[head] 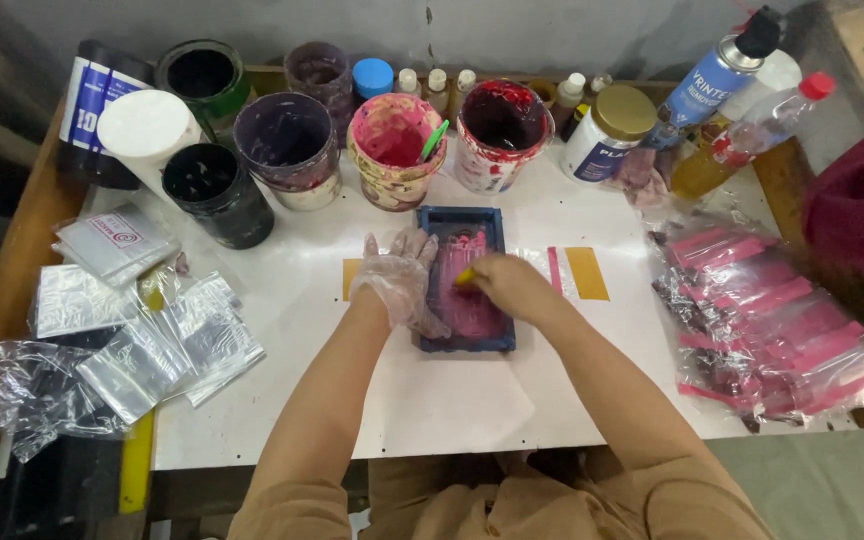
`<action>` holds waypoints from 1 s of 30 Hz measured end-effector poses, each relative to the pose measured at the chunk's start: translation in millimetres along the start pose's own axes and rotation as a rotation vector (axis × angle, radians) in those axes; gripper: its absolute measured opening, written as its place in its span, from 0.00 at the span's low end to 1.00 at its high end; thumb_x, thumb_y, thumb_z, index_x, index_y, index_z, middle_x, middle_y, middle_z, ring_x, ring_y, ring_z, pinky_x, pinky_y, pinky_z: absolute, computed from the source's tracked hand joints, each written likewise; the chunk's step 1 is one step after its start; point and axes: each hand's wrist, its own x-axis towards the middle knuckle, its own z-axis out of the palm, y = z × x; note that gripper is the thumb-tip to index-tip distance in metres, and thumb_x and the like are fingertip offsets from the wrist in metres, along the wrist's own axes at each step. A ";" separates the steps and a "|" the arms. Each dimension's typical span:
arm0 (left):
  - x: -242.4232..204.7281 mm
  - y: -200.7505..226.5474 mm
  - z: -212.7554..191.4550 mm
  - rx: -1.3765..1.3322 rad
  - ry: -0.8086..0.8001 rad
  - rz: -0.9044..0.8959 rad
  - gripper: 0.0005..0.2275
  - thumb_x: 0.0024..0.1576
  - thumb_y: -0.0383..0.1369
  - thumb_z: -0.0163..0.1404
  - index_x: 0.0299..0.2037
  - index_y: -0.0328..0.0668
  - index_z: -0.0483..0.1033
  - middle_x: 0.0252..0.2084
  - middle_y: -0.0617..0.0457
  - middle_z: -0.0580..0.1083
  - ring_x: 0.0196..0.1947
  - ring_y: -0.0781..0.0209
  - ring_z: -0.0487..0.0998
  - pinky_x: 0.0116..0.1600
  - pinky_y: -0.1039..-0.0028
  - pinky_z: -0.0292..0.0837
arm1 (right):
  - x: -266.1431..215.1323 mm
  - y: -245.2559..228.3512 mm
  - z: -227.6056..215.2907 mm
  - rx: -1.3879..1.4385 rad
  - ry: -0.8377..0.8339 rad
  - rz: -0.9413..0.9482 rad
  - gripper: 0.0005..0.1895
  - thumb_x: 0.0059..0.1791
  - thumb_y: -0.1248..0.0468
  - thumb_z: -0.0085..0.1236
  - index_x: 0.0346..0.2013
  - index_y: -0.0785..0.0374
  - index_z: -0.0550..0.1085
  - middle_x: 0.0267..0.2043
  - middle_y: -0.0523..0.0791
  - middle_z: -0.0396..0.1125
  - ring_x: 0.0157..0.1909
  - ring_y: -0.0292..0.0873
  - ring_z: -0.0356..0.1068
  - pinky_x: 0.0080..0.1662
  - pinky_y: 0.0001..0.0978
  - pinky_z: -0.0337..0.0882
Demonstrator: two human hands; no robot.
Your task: The person uses a yellow squeegee to spread pink ink evenly across a blue rectangular screen printing frame. They then press the frame onto a clear plastic bag to transfer the ink, repeating the process on multiple bags laid out on the table.
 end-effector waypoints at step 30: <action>8.0 -1.2 -17.4 0.016 -0.356 -0.027 0.26 0.68 0.34 0.24 0.73 0.87 0.40 0.79 0.74 0.42 0.79 0.70 0.39 0.77 0.42 0.16 | -26.4 -8.5 34.6 -0.281 0.033 -0.145 0.10 0.51 0.66 0.44 0.32 0.55 0.75 0.29 0.47 0.71 0.39 0.52 0.73 0.43 0.42 0.74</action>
